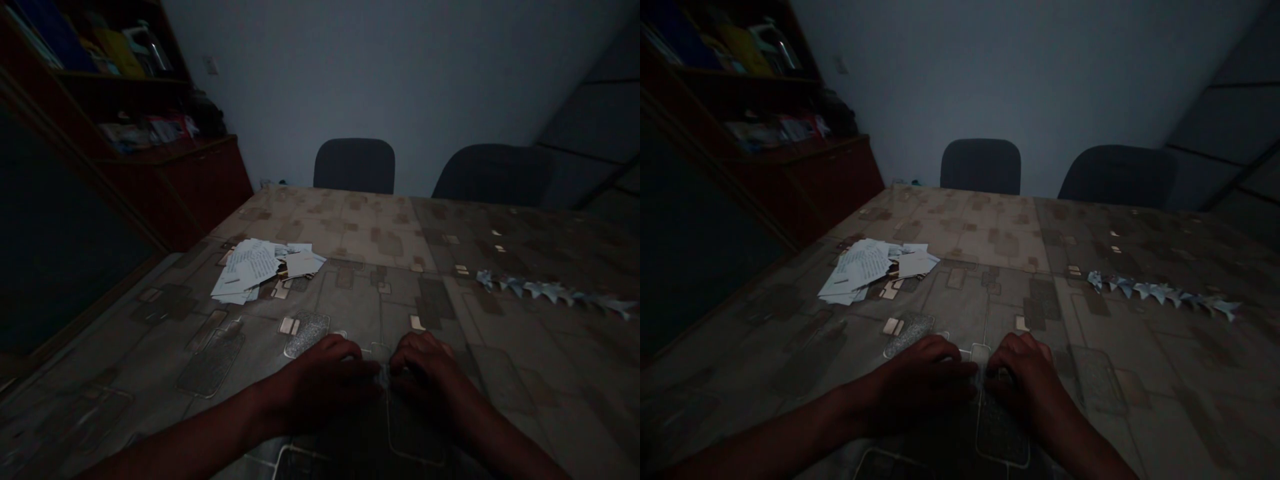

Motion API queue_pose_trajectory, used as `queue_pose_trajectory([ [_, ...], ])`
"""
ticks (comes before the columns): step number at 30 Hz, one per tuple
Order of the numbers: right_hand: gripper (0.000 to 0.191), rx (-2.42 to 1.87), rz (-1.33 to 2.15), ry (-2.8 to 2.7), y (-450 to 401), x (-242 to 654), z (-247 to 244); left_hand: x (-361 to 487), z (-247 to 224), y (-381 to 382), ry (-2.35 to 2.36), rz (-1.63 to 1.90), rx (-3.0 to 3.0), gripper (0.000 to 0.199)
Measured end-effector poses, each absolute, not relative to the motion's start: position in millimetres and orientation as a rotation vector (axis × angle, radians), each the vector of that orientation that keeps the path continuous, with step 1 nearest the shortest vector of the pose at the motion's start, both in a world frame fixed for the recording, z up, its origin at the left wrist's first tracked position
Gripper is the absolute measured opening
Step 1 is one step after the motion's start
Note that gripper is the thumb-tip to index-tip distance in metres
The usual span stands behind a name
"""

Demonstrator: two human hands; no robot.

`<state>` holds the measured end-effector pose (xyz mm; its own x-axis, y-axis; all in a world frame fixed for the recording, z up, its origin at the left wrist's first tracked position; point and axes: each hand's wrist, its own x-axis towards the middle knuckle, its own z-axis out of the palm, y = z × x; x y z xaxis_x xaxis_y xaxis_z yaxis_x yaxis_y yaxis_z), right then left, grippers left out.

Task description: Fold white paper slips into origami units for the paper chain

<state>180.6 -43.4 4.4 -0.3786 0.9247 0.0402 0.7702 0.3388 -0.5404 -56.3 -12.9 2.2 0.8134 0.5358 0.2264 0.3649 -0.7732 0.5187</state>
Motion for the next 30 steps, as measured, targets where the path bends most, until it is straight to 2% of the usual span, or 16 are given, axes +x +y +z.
queue_pose_trajectory([
  [9, 0.021, -1.533, 0.521, -2.267, -44.5, 173.9, 6.6, -57.6, 4.1, -12.3, 0.666, 0.500, 2.564, 0.028],
  [15, 0.017, -1.563, 0.494, -2.259, -44.5, 171.8, 2.8, -56.8, 1.1, -13.7, 0.578, 0.537, 2.672, 0.018],
  [21, 0.020, -1.586, 0.498, -2.260, -43.7, 170.3, 6.6, -54.3, 6.5, -14.4, 0.732, 0.461, 2.510, 0.025],
  [28, 0.020, -1.626, 0.490, -2.213, -46.3, 167.6, 4.6, -53.6, 9.1, -13.4, 0.705, 0.492, 2.550, 0.030],
  [30, 0.017, -1.649, 0.475, -2.195, -46.8, 166.7, 2.6, -51.6, 10.1, -14.0, 0.730, 0.485, 2.583, 0.026],
])
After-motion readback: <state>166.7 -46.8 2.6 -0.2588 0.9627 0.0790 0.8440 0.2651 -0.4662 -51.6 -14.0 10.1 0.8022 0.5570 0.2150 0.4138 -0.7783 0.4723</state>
